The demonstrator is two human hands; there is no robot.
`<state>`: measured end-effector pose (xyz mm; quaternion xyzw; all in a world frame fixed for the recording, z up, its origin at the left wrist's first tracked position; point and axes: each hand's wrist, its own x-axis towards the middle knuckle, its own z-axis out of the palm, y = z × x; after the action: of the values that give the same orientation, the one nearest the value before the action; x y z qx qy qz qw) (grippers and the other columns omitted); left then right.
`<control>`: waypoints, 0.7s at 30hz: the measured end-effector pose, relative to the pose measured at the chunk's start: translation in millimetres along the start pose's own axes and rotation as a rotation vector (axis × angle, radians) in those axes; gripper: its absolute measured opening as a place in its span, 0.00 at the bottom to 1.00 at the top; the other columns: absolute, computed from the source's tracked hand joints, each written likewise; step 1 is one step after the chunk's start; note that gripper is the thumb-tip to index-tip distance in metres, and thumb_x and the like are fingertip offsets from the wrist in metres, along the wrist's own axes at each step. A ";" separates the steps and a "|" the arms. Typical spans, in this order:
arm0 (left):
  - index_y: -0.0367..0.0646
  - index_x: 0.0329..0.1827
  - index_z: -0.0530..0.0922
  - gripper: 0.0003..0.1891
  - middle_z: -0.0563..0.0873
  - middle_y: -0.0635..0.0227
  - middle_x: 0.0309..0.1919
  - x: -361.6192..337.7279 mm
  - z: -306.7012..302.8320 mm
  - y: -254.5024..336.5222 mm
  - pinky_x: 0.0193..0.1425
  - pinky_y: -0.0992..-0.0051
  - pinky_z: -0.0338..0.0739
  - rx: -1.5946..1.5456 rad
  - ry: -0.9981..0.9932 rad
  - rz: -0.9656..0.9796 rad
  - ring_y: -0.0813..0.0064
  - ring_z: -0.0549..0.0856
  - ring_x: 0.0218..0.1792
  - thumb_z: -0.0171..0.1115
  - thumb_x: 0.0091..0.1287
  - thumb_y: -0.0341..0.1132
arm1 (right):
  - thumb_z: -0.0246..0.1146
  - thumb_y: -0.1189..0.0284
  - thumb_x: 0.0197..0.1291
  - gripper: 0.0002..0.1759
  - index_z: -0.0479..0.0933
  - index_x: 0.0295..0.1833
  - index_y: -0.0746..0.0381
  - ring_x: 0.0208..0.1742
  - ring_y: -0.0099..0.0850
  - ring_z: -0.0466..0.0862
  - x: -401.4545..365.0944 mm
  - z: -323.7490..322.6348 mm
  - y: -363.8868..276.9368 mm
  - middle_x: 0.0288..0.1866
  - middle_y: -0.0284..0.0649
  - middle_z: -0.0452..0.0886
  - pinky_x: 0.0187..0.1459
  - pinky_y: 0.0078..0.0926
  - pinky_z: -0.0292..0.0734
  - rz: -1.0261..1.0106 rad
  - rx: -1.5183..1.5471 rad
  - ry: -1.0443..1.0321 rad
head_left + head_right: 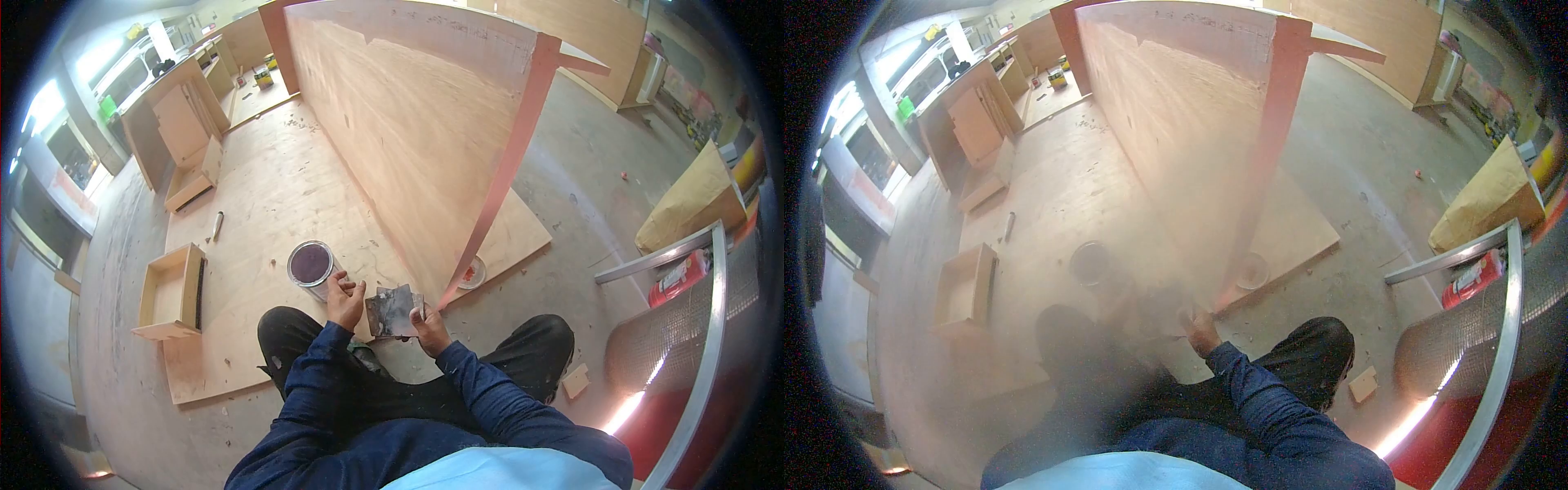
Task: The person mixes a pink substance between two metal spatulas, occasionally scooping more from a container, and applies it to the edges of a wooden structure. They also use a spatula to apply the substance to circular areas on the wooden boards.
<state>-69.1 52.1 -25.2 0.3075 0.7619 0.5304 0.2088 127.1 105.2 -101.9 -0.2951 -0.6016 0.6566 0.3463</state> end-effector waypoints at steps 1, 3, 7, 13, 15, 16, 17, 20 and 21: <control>0.37 0.61 0.66 0.27 0.80 0.61 0.38 -0.1 0.0 0.1 0.41 0.73 0.77 -0.009 -0.005 -0.005 0.72 0.80 0.38 0.68 0.63 0.36 | 0.55 0.50 0.69 0.27 0.72 0.40 0.67 0.33 0.25 0.69 0.2 0.1 0.9 0.28 0.38 0.72 0.36 0.31 0.69 -0.008 0.001 0.006; 0.37 0.61 0.66 0.27 0.80 0.61 0.39 1.0 0.2 -2.9 0.41 0.72 0.77 0.004 -0.008 0.010 0.72 0.80 0.38 0.68 0.63 0.36 | 0.55 0.50 0.69 0.26 0.72 0.40 0.67 0.33 0.26 0.69 -0.1 0.2 -1.7 0.28 0.38 0.72 0.37 0.32 0.69 -0.010 0.002 0.009; 0.36 0.61 0.65 0.27 0.80 0.60 0.39 -0.1 -0.2 -0.7 0.41 0.72 0.78 0.003 -0.015 0.000 0.72 0.80 0.38 0.68 0.63 0.36 | 0.56 0.52 0.68 0.25 0.73 0.40 0.67 0.34 0.26 0.70 0.4 0.3 -0.7 0.29 0.40 0.73 0.38 0.32 0.69 0.000 -0.009 0.019; 0.36 0.61 0.66 0.28 0.80 0.60 0.39 1.7 1.8 -5.5 0.41 0.72 0.78 0.020 -0.008 0.004 0.71 0.81 0.38 0.68 0.63 0.36 | 0.56 0.52 0.68 0.25 0.73 0.43 0.69 0.36 0.28 0.74 0.5 -2.1 0.6 0.33 0.44 0.79 0.40 0.34 0.71 0.005 -0.082 0.016; 0.36 0.61 0.66 0.28 0.80 0.60 0.39 0.9 1.2 -3.6 0.41 0.71 0.78 0.024 -0.009 0.002 0.71 0.81 0.38 0.68 0.63 0.36 | 0.56 0.52 0.68 0.25 0.73 0.43 0.68 0.37 0.28 0.74 -0.7 -0.4 -5.7 0.34 0.45 0.79 0.41 0.34 0.71 0.003 -0.055 0.009; 0.36 0.61 0.66 0.28 0.80 0.59 0.39 0.5 0.9 -2.3 0.41 0.71 0.79 0.028 -0.011 0.001 0.71 0.81 0.38 0.68 0.63 0.36 | 0.56 0.52 0.68 0.26 0.74 0.44 0.68 0.37 0.29 0.74 -1.3 0.2 -9.2 0.35 0.45 0.80 0.42 0.34 0.72 0.001 -0.028 0.002; 0.36 0.61 0.66 0.28 0.80 0.59 0.39 0.9 1.0 -3.1 0.41 0.71 0.79 0.029 -0.010 0.000 0.71 0.81 0.38 0.68 0.63 0.36 | 0.56 0.52 0.68 0.26 0.74 0.44 0.68 0.37 0.29 0.74 -1.6 0.3 -11.6 0.35 0.45 0.80 0.42 0.34 0.72 0.001 -0.028 0.002; 0.36 0.61 0.66 0.28 0.80 0.59 0.40 2.0 2.2 -5.8 0.41 0.71 0.79 0.011 -0.011 0.005 0.70 0.82 0.38 0.68 0.63 0.36 | 0.56 0.52 0.69 0.25 0.74 0.44 0.68 0.38 0.29 0.75 -1.9 -0.4 -16.0 0.35 0.45 0.79 0.43 0.34 0.72 -0.010 -0.043 0.005; 0.36 0.61 0.66 0.28 0.80 0.58 0.40 2.1 2.5 -6.5 0.41 0.71 0.79 0.010 -0.012 0.004 0.70 0.82 0.38 0.68 0.63 0.36 | 0.56 0.52 0.69 0.25 0.74 0.44 0.68 0.39 0.29 0.76 -2.1 -2.1 -16.5 0.36 0.45 0.79 0.44 0.33 0.72 0.002 -0.093 0.001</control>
<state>-70.6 53.7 -32.2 0.3132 0.7626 0.5253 0.2106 131.6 105.2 -85.8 -0.3117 -0.6309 0.6281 0.3321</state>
